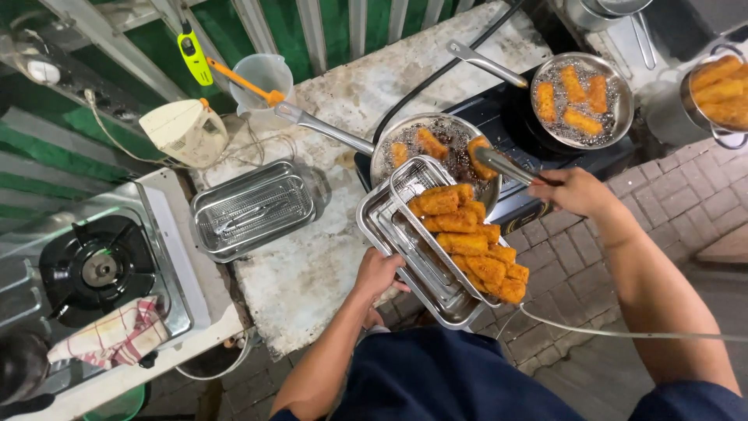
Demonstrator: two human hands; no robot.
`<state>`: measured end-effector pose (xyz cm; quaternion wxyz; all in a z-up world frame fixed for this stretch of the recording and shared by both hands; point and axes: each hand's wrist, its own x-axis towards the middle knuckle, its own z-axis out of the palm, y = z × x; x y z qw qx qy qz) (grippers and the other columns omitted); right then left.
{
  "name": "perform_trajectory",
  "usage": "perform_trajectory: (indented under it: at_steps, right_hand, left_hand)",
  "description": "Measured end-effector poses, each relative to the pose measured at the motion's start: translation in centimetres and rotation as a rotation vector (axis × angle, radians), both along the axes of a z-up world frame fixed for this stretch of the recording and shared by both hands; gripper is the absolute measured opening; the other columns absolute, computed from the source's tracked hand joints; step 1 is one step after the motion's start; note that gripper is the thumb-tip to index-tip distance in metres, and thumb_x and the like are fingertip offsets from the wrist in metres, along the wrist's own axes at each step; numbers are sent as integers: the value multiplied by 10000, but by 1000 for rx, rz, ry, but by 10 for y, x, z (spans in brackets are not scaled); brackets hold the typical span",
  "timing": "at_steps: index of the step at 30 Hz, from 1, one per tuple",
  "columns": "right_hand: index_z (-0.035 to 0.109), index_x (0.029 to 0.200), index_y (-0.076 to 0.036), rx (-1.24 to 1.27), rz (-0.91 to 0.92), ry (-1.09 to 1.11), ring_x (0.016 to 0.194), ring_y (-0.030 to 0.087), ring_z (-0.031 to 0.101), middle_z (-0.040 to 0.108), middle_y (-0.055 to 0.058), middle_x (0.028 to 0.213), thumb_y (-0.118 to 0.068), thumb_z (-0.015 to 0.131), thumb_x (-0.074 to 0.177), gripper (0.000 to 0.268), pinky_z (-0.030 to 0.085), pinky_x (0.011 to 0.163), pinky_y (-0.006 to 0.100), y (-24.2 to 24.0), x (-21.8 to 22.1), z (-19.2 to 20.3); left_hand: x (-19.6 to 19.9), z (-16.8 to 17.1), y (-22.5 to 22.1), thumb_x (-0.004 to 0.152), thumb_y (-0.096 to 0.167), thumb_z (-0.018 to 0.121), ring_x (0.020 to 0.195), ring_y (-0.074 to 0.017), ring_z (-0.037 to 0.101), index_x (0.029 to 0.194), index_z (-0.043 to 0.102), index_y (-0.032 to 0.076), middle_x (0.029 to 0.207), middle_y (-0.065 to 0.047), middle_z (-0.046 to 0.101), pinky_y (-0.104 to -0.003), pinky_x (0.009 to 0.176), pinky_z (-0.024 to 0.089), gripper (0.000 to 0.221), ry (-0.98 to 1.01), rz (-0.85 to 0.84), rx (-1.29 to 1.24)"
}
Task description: Using tongs to remove fried risoles from a pan of hot oil and placing them into a metal tray.
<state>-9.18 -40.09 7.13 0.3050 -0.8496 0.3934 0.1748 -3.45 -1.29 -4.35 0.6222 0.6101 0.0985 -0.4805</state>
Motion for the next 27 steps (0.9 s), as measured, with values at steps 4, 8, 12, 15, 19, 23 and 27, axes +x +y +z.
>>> perform_trajectory:
  at_steps: [4,8,12,15,19,23,27]
  right_hand:
    - [700,1261,-224,-49,124,191,743,228,669,744,32,983,-419,629,882,433,483,851,347,27,4,60]
    - [693,1263,-251,-110,137,223,774,214,669,729,79,836,-459,624,894,430,462,854,340,32,1,79]
    - [656,1298,-263,-160,194,280,917,240,674,746,88,951,-472,600,908,446,467,971,413,36,1,97]
    - [706,1236,-272,-215,190,303,1035,265,660,755,60,1075,-501,630,862,445,467,929,378,38,3,102]
    - [690,1257,-292,-218,195,301,1035,270,655,751,58,1072,-503,613,878,441,475,947,410,39,1,98]
    - [685,1264,-298,-216,221,302,911,238,673,755,57,966,-494,604,889,431,484,886,378,40,0,97]
    - [656,1317,-261,-198,184,293,1007,255,666,756,79,1057,-447,623,897,461,475,960,401,52,1,114]
  left_hand:
    - [12,60,-8,918,93,602,606,-339,773,615,217,127,527,-27,73,-293,397,158,492,-73,-206,134]
    - [14,54,-14,865,57,576,611,-377,710,807,561,6,636,-95,363,-326,439,545,79,-85,-174,43]
    - [11,55,-12,897,105,615,593,-351,756,639,270,144,569,-26,102,-287,395,220,433,-86,-221,117]
    - [11,60,-15,847,62,551,755,-343,716,987,654,-35,847,-126,576,-347,509,626,199,-77,-182,36]
    - [9,60,-12,865,66,562,598,-361,703,798,579,5,626,-60,274,-325,442,564,92,-88,-194,43]
    - [8,55,-8,895,89,611,599,-346,766,544,232,129,427,-50,110,-277,384,190,519,-103,-240,88]
    - [7,55,-6,885,82,613,578,-354,756,577,213,148,476,-40,82,-292,401,145,509,-106,-223,92]
